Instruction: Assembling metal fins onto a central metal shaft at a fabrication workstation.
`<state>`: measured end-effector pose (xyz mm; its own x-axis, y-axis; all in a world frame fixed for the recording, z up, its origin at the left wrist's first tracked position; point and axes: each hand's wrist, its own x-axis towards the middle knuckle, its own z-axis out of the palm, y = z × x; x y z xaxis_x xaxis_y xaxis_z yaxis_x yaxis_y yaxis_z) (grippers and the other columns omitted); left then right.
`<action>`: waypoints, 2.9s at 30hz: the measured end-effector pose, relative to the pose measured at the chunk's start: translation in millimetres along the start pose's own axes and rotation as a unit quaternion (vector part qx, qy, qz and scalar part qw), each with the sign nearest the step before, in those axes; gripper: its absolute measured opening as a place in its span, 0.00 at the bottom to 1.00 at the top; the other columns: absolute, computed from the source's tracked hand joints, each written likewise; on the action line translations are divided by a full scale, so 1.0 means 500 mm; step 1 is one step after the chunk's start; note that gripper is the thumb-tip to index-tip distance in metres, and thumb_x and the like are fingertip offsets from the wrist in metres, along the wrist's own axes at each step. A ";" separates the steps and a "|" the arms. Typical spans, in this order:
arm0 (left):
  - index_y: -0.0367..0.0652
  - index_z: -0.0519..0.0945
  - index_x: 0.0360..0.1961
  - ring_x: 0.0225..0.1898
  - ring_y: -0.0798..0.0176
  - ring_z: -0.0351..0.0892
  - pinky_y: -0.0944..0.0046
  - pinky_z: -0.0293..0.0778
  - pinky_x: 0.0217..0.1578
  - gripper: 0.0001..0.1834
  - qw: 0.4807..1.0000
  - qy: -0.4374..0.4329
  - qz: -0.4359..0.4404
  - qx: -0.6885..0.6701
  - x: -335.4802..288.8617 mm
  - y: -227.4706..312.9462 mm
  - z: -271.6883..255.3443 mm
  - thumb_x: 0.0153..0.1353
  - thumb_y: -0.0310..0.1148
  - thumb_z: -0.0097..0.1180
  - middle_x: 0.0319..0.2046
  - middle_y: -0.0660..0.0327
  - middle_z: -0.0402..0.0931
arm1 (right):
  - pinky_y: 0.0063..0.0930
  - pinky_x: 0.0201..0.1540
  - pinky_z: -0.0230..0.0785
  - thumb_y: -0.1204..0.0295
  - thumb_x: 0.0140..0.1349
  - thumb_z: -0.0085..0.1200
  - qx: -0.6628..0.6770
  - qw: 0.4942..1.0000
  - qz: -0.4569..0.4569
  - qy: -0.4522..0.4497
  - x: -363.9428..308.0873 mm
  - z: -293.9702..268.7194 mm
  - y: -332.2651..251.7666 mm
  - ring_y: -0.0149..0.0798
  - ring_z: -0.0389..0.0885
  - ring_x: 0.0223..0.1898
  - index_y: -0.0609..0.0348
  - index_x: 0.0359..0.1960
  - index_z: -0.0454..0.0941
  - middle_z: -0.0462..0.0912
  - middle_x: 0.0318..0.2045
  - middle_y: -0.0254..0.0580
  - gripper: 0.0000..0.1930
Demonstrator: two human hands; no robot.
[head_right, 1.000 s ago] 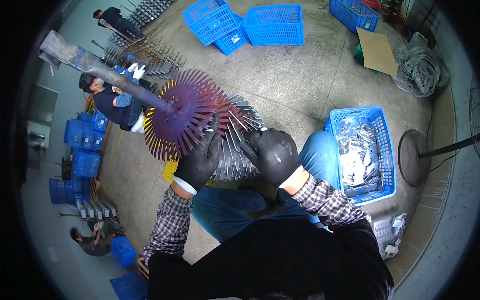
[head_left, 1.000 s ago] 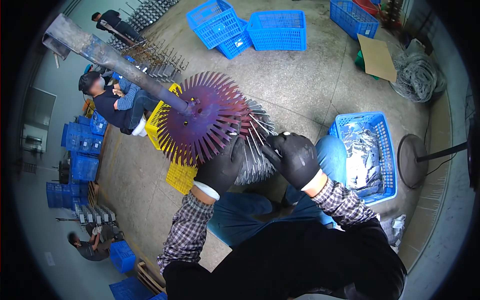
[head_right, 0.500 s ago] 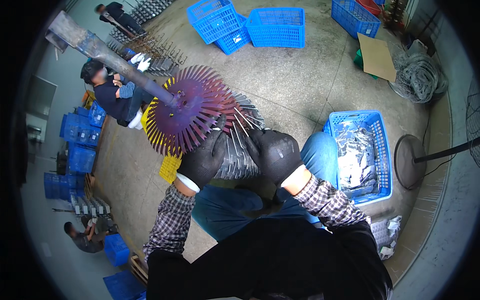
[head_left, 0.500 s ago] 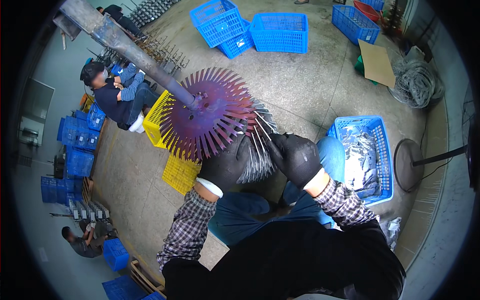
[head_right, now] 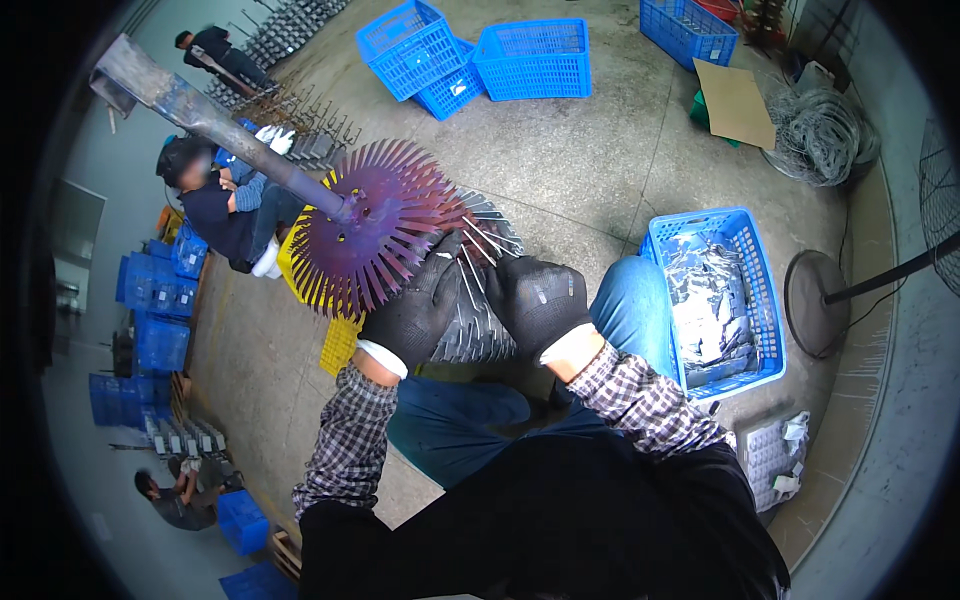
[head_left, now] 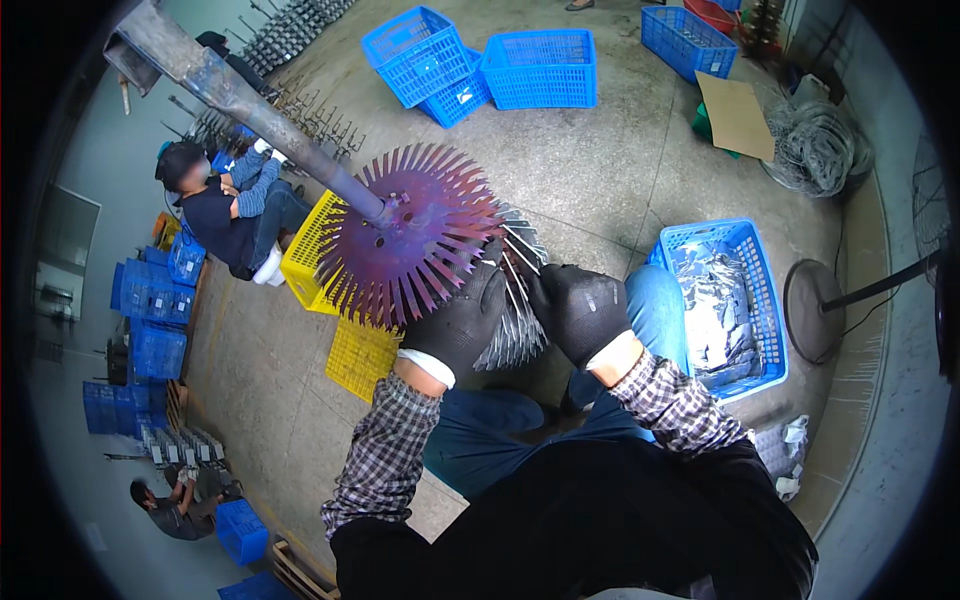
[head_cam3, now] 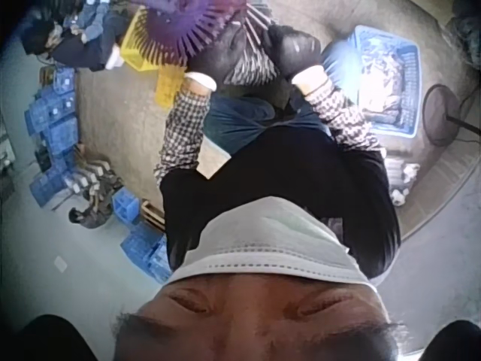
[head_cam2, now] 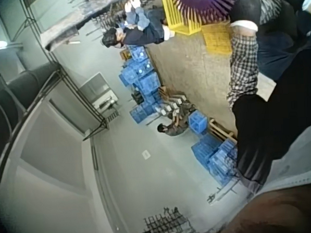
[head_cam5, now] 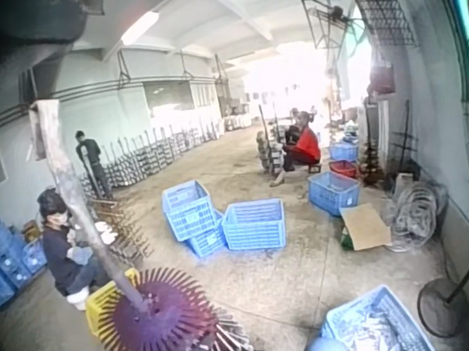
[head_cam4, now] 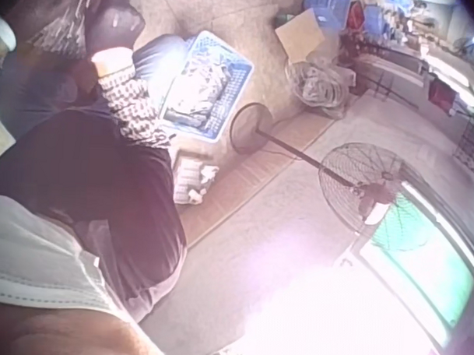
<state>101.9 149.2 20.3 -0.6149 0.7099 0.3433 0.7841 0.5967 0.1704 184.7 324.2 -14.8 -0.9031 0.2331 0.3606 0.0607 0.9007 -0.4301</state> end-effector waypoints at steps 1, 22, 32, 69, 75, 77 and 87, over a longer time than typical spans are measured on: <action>0.49 0.77 0.69 0.64 0.50 0.79 0.54 0.73 0.64 0.24 1.000 0.001 0.004 0.007 0.002 -0.001 0.001 0.73 0.34 0.53 0.67 0.56 0.78 | 0.43 0.26 0.73 0.59 0.69 0.56 -0.004 1.000 0.005 -0.002 -0.001 0.001 0.002 0.54 0.84 0.25 0.54 0.29 0.83 0.86 0.25 0.47 0.15; 0.44 0.80 0.62 0.52 0.52 0.85 0.56 0.77 0.56 0.20 1.000 -0.015 0.001 -0.012 0.004 -0.023 0.021 0.75 0.37 0.50 0.53 0.56 0.86 | 0.43 0.27 0.72 0.60 0.66 0.58 0.024 0.999 -0.005 0.032 0.002 0.016 0.012 0.53 0.83 0.23 0.55 0.26 0.82 0.84 0.22 0.45 0.14; 0.43 0.80 0.62 0.51 0.51 0.85 0.55 0.77 0.56 0.20 0.999 -0.032 -0.008 -0.017 0.009 -0.016 0.011 0.75 0.37 0.51 0.54 0.55 0.86 | 0.42 0.26 0.71 0.60 0.65 0.59 0.018 0.999 -0.018 0.041 0.001 0.019 0.018 0.53 0.82 0.22 0.55 0.25 0.81 0.83 0.21 0.44 0.14; 0.47 0.79 0.66 0.44 0.50 0.87 0.53 0.80 0.50 0.23 0.996 -0.010 0.023 0.089 0.031 -0.010 0.004 0.73 0.41 0.52 0.48 0.54 0.88 | 0.42 0.26 0.70 0.60 0.65 0.59 -0.002 0.995 -0.095 0.033 0.013 -0.009 0.033 0.52 0.80 0.21 0.54 0.25 0.81 0.81 0.21 0.44 0.14; 0.45 0.78 0.67 0.48 0.47 0.86 0.53 0.80 0.51 0.23 0.999 -0.012 -0.021 0.026 0.004 -0.003 0.029 0.73 0.38 0.53 0.52 0.53 0.86 | 0.39 0.27 0.68 0.69 0.61 0.64 0.083 0.984 -0.103 0.121 -0.022 -0.066 0.057 0.48 0.76 0.20 0.54 0.25 0.79 0.78 0.21 0.42 0.09; 0.45 0.78 0.67 0.50 0.46 0.85 0.52 0.80 0.52 0.23 0.995 -0.037 -0.089 -0.035 -0.002 0.005 0.007 0.72 0.36 0.54 0.55 0.52 0.84 | 0.36 0.28 0.67 0.73 0.62 0.64 0.138 0.975 -0.076 0.159 -0.054 -0.114 0.099 0.43 0.73 0.20 0.56 0.26 0.80 0.79 0.22 0.41 0.07; 0.40 0.77 0.68 0.51 0.43 0.84 0.52 0.78 0.52 0.25 0.999 0.049 -0.014 0.014 -0.022 0.000 -0.003 0.71 0.31 0.56 0.58 0.48 0.82 | 0.50 0.40 0.76 0.48 0.70 0.47 -0.046 0.881 0.458 -0.105 -0.495 0.114 0.859 0.58 0.85 0.34 0.60 0.31 0.88 0.89 0.31 0.51 0.28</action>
<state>108.9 140.8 17.6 -0.6241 0.6543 0.4270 0.7635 0.6268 0.1555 410.0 632.4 -336.0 -0.5150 0.8141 -0.2682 0.8312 0.3978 -0.3885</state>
